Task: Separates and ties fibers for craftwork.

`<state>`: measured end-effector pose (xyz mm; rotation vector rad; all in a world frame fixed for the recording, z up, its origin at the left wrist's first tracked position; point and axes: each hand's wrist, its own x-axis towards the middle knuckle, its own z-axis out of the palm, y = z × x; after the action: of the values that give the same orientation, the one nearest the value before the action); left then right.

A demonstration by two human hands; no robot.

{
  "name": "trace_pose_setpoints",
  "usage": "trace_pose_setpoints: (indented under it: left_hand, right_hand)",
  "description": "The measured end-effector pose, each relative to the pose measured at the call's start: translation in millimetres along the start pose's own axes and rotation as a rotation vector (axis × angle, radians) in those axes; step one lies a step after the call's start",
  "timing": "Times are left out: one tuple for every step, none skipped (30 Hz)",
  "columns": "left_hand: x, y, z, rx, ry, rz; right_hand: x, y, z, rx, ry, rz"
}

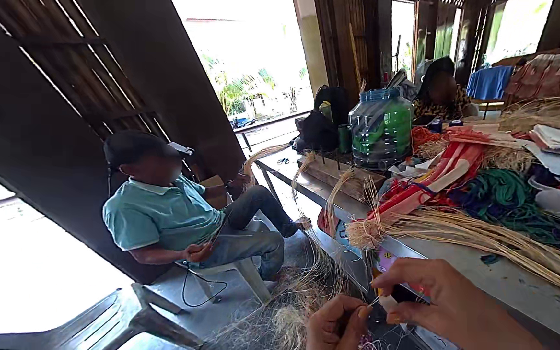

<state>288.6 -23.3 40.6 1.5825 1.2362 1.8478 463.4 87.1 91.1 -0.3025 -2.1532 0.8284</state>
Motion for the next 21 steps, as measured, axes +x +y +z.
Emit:
trace_pose_setpoints:
  left_hand:
    - [1,-1,4,-0.021,-0.002,0.008]
    - [2,-3,8,-0.040,-0.001,0.014]
    - [3,-4,11,-0.058,0.005,0.017]
    - [4,-5,15,-0.073,0.013,0.015]
    - [5,-6,18,-0.084,0.019,0.013]
    - [6,-6,20,-0.093,0.018,0.010]
    - [7,-7,22,-0.096,0.013,0.013]
    - [7,-9,24,-0.099,0.009,0.017]
    - [7,-10,25,-0.101,0.006,0.022]
    - [7,-12,26,-0.103,0.008,0.026]
    - [8,-13,28,-0.106,0.014,0.026]
    - [8,-15,28,-0.112,0.017,0.020]
    - [9,-16,28,-0.119,0.014,0.009]
    - [9,-17,28,-0.128,0.009,-0.004]
    - [9,-17,28,-0.139,0.006,-0.019]
    - [10,-18,29,-0.149,0.003,-0.035]
    - [10,-18,29,-0.161,-0.005,-0.056]
    - [11,-19,29,-0.176,-0.016,-0.078]
    - [11,-20,29,-0.181,-0.030,-0.096]
    - [11,-21,29,-0.179,-0.043,-0.108]
    - [11,-22,28,-0.167,-0.049,-0.114]
  right_hand:
    - [5,2,-2,0.099,-0.074,0.059]
    - [8,5,-3,0.182,-0.120,0.110]
    - [10,7,-3,0.260,-0.141,0.152]
    - [11,9,-2,0.339,-0.142,0.181]
    - [10,11,-1,0.412,-0.134,0.198]
    - [9,13,1,0.462,-0.120,0.202]
    - [8,14,4,0.485,-0.100,0.196]
    - [6,13,7,0.481,-0.076,0.190]
    - [5,12,8,0.461,-0.058,0.184]
    - [3,12,9,0.434,-0.041,0.177]
    - [2,13,9,0.404,-0.019,0.169]
    - [1,15,10,0.381,0.006,0.161]
    - [0,17,9,0.373,0.021,0.152]
    - [0,19,8,0.374,0.024,0.145]
    - [0,21,6,0.382,0.019,0.146]
    - [1,24,5,0.392,0.011,0.153]
    - [1,26,4,0.397,0.005,0.158]
    - [1,28,3,0.382,0.005,0.160]
    - [0,30,1,0.342,0.009,0.161]
    - [0,33,0,0.286,0.021,0.157]
    - [0,35,-2,0.233,0.034,0.150]
